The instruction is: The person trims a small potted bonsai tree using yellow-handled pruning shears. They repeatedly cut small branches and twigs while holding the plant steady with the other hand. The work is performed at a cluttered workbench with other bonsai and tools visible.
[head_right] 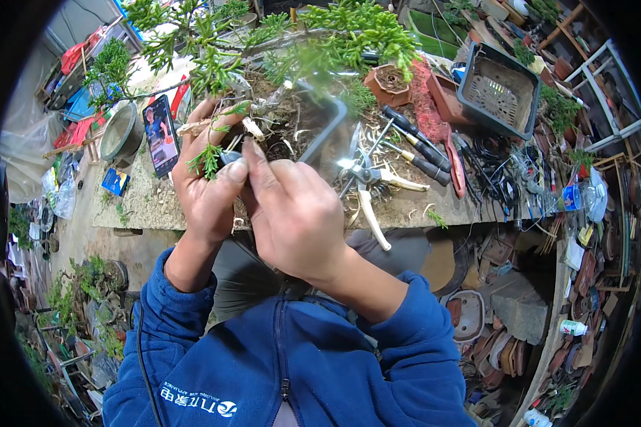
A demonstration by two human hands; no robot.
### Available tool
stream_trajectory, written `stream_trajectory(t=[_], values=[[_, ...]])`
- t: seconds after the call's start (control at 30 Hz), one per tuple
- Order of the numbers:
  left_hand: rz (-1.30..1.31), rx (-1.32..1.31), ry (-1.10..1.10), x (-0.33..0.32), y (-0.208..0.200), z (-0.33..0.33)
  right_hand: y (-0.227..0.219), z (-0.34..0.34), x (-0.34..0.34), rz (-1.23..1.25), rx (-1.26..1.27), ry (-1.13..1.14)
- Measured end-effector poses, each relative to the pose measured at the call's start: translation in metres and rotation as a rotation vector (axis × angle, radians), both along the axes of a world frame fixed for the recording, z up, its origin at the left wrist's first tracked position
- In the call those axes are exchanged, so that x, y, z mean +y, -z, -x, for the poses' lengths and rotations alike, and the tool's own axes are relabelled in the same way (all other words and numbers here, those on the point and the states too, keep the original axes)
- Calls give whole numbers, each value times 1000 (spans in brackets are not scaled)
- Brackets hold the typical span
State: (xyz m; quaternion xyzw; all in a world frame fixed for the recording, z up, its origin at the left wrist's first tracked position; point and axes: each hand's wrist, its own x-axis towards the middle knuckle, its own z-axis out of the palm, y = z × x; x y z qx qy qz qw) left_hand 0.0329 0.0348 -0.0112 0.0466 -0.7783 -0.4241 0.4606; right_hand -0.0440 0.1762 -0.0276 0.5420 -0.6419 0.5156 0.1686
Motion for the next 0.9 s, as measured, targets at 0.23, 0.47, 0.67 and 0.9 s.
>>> stream_trajectory(t=[0.23, 0.47, 0.67, 0.9], values=[[29, 5, 41, -8, 0, -2, -30, 10, 20, -294, -16, -140], [-134, 46, -6, 5, 2, 7, -31, 7, 33, 0, -1157, -562], [45, 13, -121, 1, -1, 8, -22, 9, 33, 32, -1352, -698], [69, -59, -104, 1, -2, 5, -16, 5, 29, 66, -1274, -670]])
